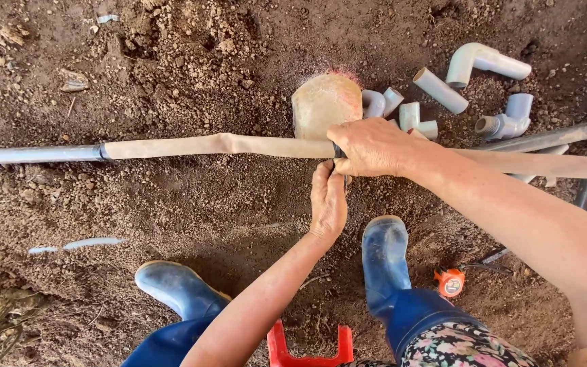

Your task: The person wraps black tape around a joint connecting a white pipe to a rock-like object. They then pick up a hacksaw and cut a small white PVC elbow fitting while kneeling on the ground.

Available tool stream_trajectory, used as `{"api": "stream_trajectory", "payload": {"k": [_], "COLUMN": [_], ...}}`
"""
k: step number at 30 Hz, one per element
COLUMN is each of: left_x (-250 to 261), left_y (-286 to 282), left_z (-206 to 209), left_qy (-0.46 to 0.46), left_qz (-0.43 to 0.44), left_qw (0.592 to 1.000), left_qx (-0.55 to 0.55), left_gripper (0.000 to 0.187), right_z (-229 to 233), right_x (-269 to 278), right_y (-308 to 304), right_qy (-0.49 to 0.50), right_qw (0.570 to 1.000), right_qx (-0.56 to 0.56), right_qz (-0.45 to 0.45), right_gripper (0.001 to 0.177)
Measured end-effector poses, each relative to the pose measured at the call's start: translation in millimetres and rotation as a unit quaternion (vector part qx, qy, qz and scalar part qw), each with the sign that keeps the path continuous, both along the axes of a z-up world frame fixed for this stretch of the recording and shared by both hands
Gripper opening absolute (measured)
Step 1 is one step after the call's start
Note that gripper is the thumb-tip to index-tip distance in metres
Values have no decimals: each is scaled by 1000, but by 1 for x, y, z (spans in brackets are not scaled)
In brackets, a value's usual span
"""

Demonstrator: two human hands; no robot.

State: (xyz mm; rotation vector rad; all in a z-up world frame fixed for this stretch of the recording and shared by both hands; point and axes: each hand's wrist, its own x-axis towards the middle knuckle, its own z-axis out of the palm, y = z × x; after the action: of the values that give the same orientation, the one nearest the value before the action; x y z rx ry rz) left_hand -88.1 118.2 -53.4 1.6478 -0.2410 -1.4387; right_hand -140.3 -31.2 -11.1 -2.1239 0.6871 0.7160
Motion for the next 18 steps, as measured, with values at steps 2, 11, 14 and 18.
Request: {"api": "stream_trajectory", "payload": {"k": [2, 11, 14, 18], "left_x": [2, 10, 11, 13], "left_y": [1, 3, 4, 11], "left_z": [0, -5, -11, -18], "left_qy": [-13, -99, -114, -144], "left_qz": [-16, -95, -113, -137], "left_qw": [1000, 990, 987, 980], "left_qx": [5, 24, 29, 18], "left_gripper": [29, 33, 32, 32], "right_z": [-5, -22, -30, -43], "right_x": [-1, -3, -4, -7], "right_y": [1, 5, 8, 13], "right_qy": [1, -4, -8, -11], "right_qw": [1000, 998, 997, 997], "right_qx": [-9, -66, -74, -68], "right_qz": [6, 16, 20, 29], "right_gripper": [25, 22, 21, 21]}}
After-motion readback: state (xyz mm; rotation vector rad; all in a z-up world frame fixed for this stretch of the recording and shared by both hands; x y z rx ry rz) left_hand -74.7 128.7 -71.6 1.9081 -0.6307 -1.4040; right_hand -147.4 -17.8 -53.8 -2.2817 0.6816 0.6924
